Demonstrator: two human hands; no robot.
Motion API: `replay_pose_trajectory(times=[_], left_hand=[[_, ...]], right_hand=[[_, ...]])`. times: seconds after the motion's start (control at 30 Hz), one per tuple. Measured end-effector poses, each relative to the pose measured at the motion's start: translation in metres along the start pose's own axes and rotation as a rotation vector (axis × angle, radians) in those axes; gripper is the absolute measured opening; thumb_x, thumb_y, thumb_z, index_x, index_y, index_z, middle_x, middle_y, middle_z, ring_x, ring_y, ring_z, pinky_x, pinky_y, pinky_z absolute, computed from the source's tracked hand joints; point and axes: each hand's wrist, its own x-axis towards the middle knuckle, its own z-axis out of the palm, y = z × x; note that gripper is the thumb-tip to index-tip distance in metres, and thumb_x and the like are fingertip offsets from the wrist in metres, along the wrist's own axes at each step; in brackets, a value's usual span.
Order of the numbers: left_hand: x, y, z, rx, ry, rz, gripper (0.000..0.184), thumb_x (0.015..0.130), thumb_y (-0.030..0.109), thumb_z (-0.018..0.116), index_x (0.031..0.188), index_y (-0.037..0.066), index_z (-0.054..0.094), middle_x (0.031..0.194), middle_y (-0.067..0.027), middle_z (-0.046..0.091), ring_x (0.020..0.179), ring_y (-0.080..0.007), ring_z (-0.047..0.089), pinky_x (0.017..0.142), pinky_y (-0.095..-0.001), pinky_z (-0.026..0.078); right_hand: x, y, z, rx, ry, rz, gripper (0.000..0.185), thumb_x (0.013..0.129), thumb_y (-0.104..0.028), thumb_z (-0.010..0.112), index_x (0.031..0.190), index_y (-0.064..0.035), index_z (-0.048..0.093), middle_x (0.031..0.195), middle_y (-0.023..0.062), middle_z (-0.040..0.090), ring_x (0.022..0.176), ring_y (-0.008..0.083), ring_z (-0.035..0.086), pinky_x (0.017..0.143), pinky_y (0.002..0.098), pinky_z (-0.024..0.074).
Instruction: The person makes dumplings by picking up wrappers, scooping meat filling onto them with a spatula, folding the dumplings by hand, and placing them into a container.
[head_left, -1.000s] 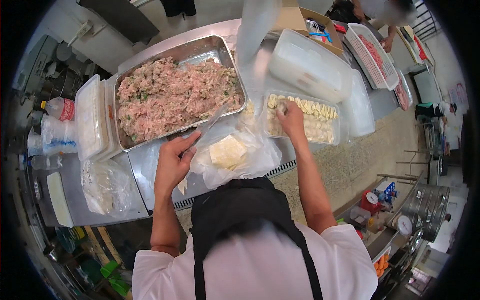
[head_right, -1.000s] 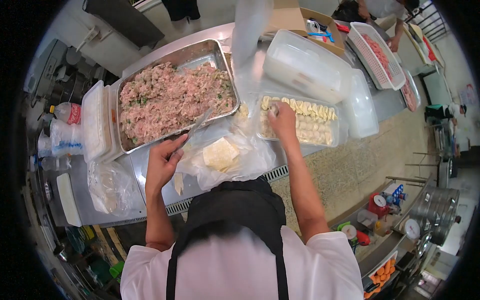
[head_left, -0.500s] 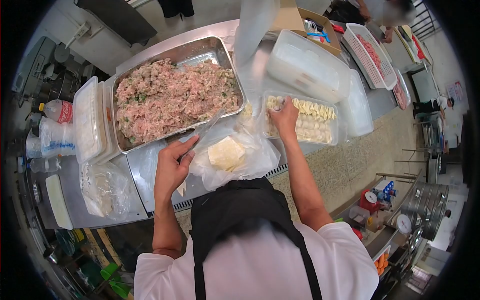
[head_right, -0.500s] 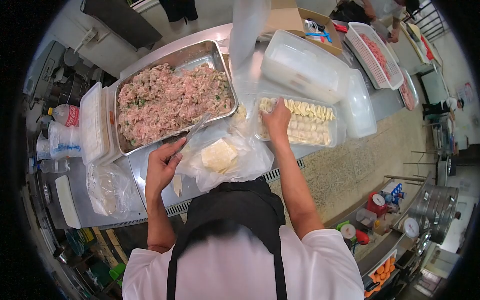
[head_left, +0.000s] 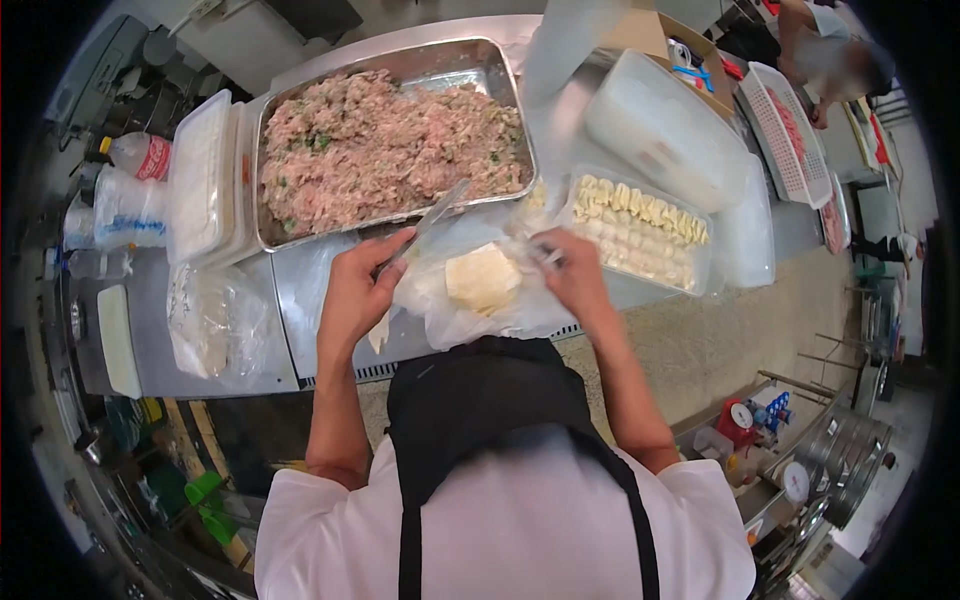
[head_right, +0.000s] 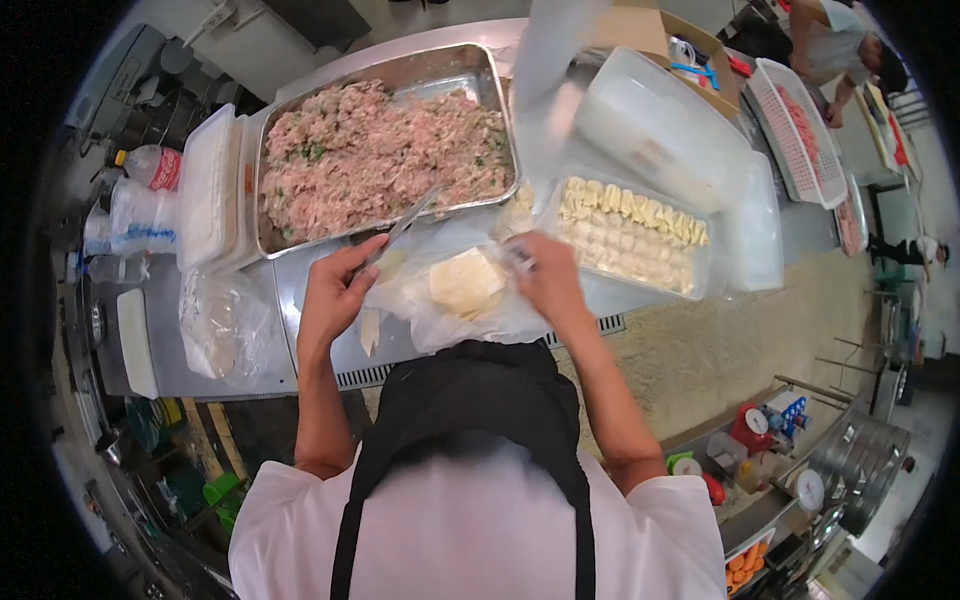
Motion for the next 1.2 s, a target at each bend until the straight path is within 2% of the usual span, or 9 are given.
replay_pose_trajectory(times=[0.07,0.17,0.3,0.4,0.6,0.7,0.83,1.0,1.2], left_hand=[[0.001,-0.003,0.004,-0.042,0.006,0.034,0.041,0.085,0.002,0.066,0.126,0.008,0.068,0.083,-0.0127,0.064,0.07,-0.0206,0.057,0.067,-0.0318,0.046],[0.0,0.005,0.002,-0.034,-0.009,-0.014,0.04,0.086,0.002,0.064,0.126,0.007,0.068,0.083,-0.0136,0.064,0.071,-0.0213,0.058,0.07,-0.0317,0.047],[0.004,-0.008,-0.005,-0.028,0.063,0.043,0.042,0.084,-0.002,0.062,0.125,0.006,0.068,0.084,-0.0161,0.066,0.074,-0.0274,0.062,0.071,-0.0348,0.048],[0.018,-0.016,-0.012,0.248,0.052,0.043,0.042,0.086,-0.004,0.06,0.124,0.008,0.069,0.09,-0.015,0.067,0.079,-0.0242,0.064,0.073,-0.0343,0.05],[0.084,0.001,0.002,0.686,0.007,0.231,0.033,0.08,-0.004,0.058,0.106,0.008,0.075,0.089,-0.0188,0.066,0.087,-0.0401,0.064,0.077,-0.0473,0.051],[0.114,-0.001,0.024,0.727,-0.048,0.261,0.033,0.077,-0.004,0.057,0.101,0.008,0.075,0.091,-0.0193,0.067,0.09,-0.0399,0.064,0.079,-0.0473,0.051],[0.124,-0.006,0.033,0.707,-0.25,0.247,0.036,0.071,-0.003,0.059,0.101,0.008,0.075,0.091,-0.0203,0.068,0.093,-0.04,0.064,0.08,-0.046,0.052],[0.134,-0.009,0.0,0.465,-0.351,0.333,0.025,0.071,-0.002,0.06,0.09,0.003,0.074,0.086,-0.0225,0.067,0.084,-0.0419,0.064,0.076,-0.0471,0.05],[0.121,-0.018,-0.005,0.364,-0.173,0.249,0.033,0.073,0.0,0.062,0.103,0.006,0.075,0.09,-0.0225,0.068,0.085,-0.0401,0.066,0.077,-0.0435,0.051]], right_hand=[[-0.011,0.0,0.034,-0.049,-0.17,-0.275,0.02,0.073,-0.009,0.078,0.091,-0.006,0.069,0.093,0.0107,0.068,0.085,0.0308,0.066,0.077,0.0386,0.0542],[-0.013,-0.014,0.064,-0.303,-0.349,-0.279,0.018,0.072,-0.011,0.078,0.088,-0.009,0.072,0.098,0.0097,0.068,0.092,0.0316,0.065,0.079,0.04,0.0538],[-0.005,0.005,0.069,-0.189,-0.302,-0.339,0.017,0.074,-0.012,0.08,0.086,-0.004,0.072,0.09,0.01,0.068,0.085,0.0314,0.066,0.074,0.0386,0.0529],[-0.002,0.015,0.061,-0.037,-0.309,-0.145,0.014,0.077,-0.011,0.077,0.087,-0.0023,0.072,0.092,0.0105,0.07,0.087,0.03,0.067,0.076,0.036,0.0521],[-0.001,0.002,0.04,0.256,-0.274,0.055,0.013,0.088,-0.012,0.072,0.093,0.0007,0.071,0.094,0.0085,0.071,0.086,0.0166,0.065,0.078,0.0285,0.049],[-0.003,0.01,0.028,0.694,-0.084,0.272,0.018,0.099,-0.018,0.064,0.105,-0.0019,0.065,0.094,0.0,0.065,0.084,0.0119,0.062,0.078,0.0285,0.0504],[-0.006,0.013,0.009,1.28,0.014,0.449,0.019,0.103,-0.017,0.056,0.113,-0.0022,0.06,0.1,0.0038,0.067,0.09,0.0118,0.064,0.083,0.0287,0.0529],[-0.009,0.01,0.006,1.282,0.048,0.513,0.019,0.103,-0.017,0.056,0.112,-0.0007,0.062,0.102,0.0061,0.069,0.091,0.0131,0.066,0.085,0.0301,0.0539],[-0.011,0.012,0.017,1.219,0.049,0.512,0.017,0.102,-0.015,0.057,0.107,-0.0008,0.065,0.097,0.0043,0.07,0.089,0.0111,0.066,0.083,0.0281,0.0536]])
